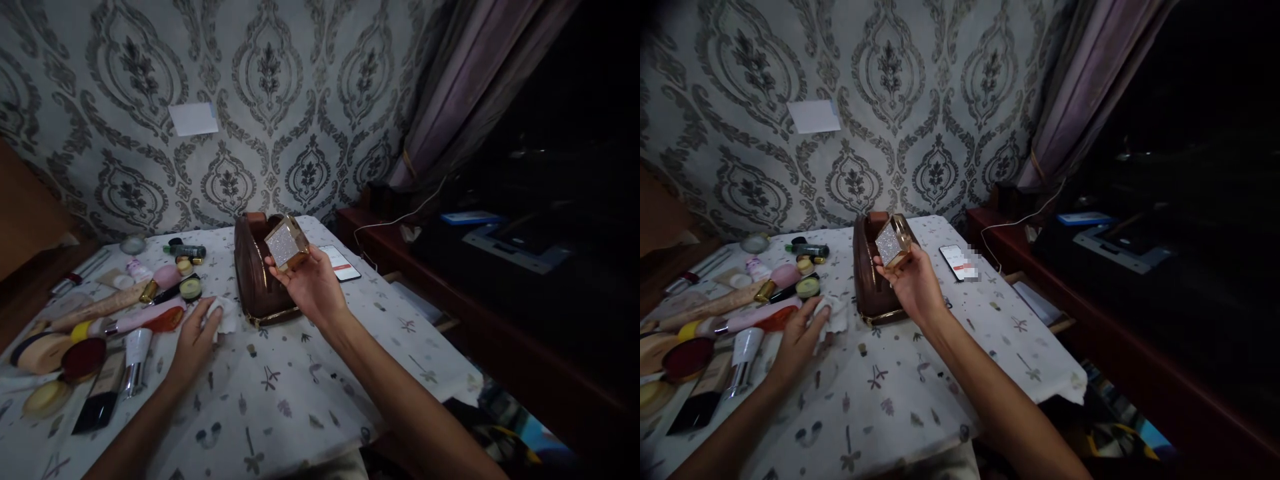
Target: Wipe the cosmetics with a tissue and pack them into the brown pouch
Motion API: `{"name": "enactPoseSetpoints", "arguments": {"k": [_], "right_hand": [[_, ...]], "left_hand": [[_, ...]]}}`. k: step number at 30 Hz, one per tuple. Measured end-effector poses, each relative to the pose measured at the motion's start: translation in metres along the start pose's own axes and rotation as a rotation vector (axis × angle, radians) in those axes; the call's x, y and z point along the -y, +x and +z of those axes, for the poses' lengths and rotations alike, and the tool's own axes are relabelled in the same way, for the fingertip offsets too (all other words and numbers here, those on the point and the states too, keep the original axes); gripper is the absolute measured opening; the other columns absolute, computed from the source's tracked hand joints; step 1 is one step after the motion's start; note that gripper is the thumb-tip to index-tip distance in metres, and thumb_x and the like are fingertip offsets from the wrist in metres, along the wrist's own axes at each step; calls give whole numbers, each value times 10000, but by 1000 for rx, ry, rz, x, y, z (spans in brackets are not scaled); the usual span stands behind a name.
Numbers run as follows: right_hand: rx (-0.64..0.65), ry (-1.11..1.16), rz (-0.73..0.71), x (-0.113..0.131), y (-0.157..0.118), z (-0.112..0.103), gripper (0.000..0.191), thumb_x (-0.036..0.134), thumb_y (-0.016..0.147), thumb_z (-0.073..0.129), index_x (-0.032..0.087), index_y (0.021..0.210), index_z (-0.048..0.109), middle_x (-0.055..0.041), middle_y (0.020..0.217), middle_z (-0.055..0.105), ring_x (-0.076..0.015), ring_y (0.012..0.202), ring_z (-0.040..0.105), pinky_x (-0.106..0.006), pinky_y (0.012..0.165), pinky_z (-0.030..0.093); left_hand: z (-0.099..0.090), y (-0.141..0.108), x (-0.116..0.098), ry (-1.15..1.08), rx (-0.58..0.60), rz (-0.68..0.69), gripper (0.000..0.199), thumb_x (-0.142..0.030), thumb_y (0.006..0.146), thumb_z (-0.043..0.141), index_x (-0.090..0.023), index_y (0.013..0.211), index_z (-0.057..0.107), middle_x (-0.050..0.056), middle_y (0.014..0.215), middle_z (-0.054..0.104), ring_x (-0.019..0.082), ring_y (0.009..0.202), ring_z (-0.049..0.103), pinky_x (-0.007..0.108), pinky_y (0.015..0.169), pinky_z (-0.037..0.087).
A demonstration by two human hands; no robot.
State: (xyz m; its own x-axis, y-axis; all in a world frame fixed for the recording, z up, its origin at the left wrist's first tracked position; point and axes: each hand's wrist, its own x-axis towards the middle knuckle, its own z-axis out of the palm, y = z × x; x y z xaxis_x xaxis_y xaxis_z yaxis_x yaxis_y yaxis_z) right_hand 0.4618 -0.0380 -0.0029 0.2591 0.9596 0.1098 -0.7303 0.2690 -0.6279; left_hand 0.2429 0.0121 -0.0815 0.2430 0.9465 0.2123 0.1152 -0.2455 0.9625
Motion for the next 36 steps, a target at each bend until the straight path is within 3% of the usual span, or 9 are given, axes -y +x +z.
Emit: {"name": "enactPoseSetpoints", "arguments": {"k": [2,4,7,10,16,22,30,36], "right_hand": [[-12,-17,-12,-2,1,-2,229,405,839,632,227,981,653,-16,989,751,-205,910,727,-338,871,569],[-30,-28,-23,-3,2,-3,234,405,828,653,228,981,655,-13,979,749,-203,912,726,-348,886,567],[-49,-32,-34,-3,3,-3,228,403,827,661,236,981,656,2,945,743,-201,912,723,-368,904,570],[-56,-31,-30,-3,3,-2,198,403,823,656,244,941,651,21,886,733,-192,877,716,-374,902,577],[-89,-56,-18,-4,6,-2,214,396,781,688,227,906,649,22,833,705,-179,874,696,-340,890,566],[-134,-45,-6,-3,6,-3,190,390,767,695,238,857,626,38,793,684,-178,849,701,-339,872,564],[-164,-70,22,12,7,3,188,348,757,704,239,891,630,29,838,711,-173,806,705,-337,861,573],[-156,-186,-2,17,26,15,204,353,736,694,232,868,596,42,779,662,-150,792,671,-308,842,548]], "left_hand": [[2,0,-6,182,75,226,317,-422,874,631,-246,1124,713,61,1050,721,235,955,675,284,796,541],[7,3,-17,335,168,420,367,-337,925,550,-262,1267,659,80,1193,697,254,1108,644,315,932,503],[16,13,-37,648,259,578,469,-230,958,412,-275,1399,564,84,1081,677,233,962,657,305,812,514],[25,25,-58,1022,299,591,568,-152,922,385,-319,1449,515,82,1020,628,233,827,643,300,681,498],[40,37,-97,1486,436,474,676,-122,921,392,-389,1538,329,100,1050,648,299,865,695,363,671,531],[48,37,-116,1543,503,409,501,-117,928,406,-287,1396,463,103,1042,682,314,887,719,411,708,557],[44,33,-93,1455,394,393,426,-126,949,370,-247,1347,463,98,1117,660,298,915,716,386,680,554],[44,33,-85,1387,360,403,453,-109,942,391,-253,1368,448,82,1155,657,276,923,712,373,698,547]]}}
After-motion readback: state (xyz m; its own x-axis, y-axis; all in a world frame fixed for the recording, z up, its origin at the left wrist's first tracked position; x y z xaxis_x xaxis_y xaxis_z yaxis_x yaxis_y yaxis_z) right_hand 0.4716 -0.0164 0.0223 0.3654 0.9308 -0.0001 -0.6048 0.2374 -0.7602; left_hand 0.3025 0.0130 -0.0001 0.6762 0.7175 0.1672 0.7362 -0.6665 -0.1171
